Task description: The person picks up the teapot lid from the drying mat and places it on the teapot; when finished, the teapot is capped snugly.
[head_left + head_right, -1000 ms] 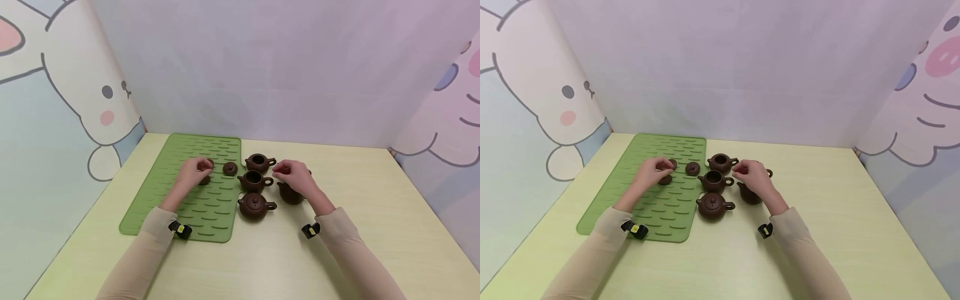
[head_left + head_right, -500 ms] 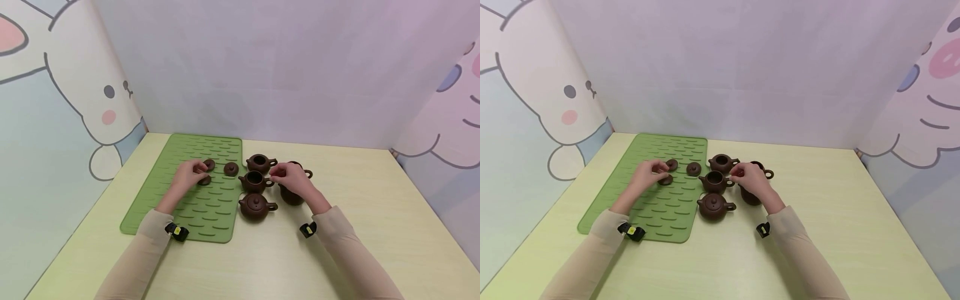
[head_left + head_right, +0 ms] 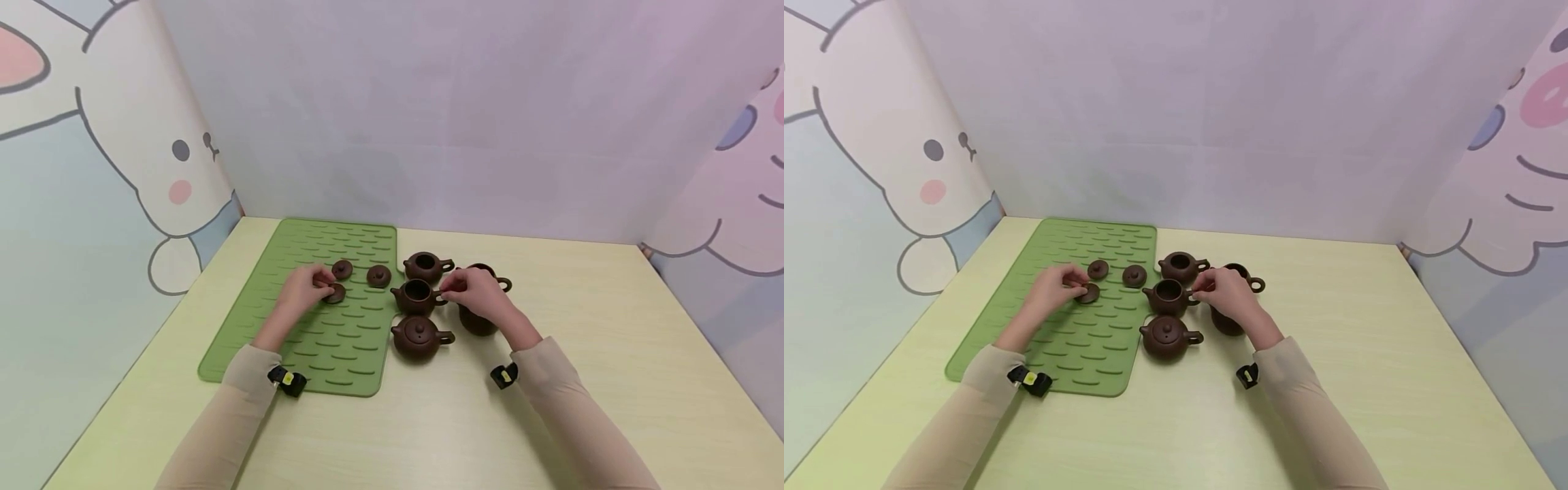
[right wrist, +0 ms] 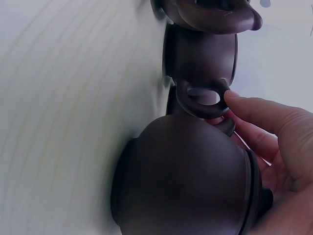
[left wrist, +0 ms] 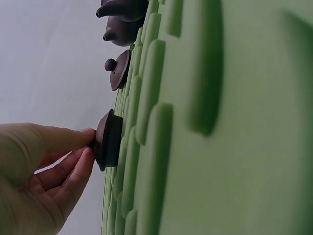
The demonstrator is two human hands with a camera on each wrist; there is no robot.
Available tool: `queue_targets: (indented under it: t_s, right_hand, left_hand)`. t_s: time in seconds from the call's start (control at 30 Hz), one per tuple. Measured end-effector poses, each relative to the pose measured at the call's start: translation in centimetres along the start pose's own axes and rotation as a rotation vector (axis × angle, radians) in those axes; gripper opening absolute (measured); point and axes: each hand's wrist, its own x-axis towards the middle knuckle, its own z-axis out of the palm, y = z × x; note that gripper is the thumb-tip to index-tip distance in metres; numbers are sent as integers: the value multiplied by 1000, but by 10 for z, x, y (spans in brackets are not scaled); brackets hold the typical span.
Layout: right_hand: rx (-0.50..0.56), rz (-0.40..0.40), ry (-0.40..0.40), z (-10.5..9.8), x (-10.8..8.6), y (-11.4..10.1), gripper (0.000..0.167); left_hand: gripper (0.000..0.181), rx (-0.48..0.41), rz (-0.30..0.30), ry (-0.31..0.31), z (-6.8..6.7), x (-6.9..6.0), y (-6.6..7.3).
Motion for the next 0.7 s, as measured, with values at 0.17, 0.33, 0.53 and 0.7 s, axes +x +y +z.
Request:
queue_targets:
  t_s: [0.17,0.33,0.53,0.7]
  right_hand:
    - [-16,6,1,1,0,2,5]
    - [-17,10,4,2,-1,2,4]
    - [-17,15,9,2,-2,1,4]
    - [-21,8,11,2,-1,1,3]
  left_hand:
    - [15,22,-35,2,2,-1,3]
    - [16,24,-35,-4,2,0,9]
    - [16,14,-24,-7,3,2,22]
    - [16,12,-8,-10,4,3,32]
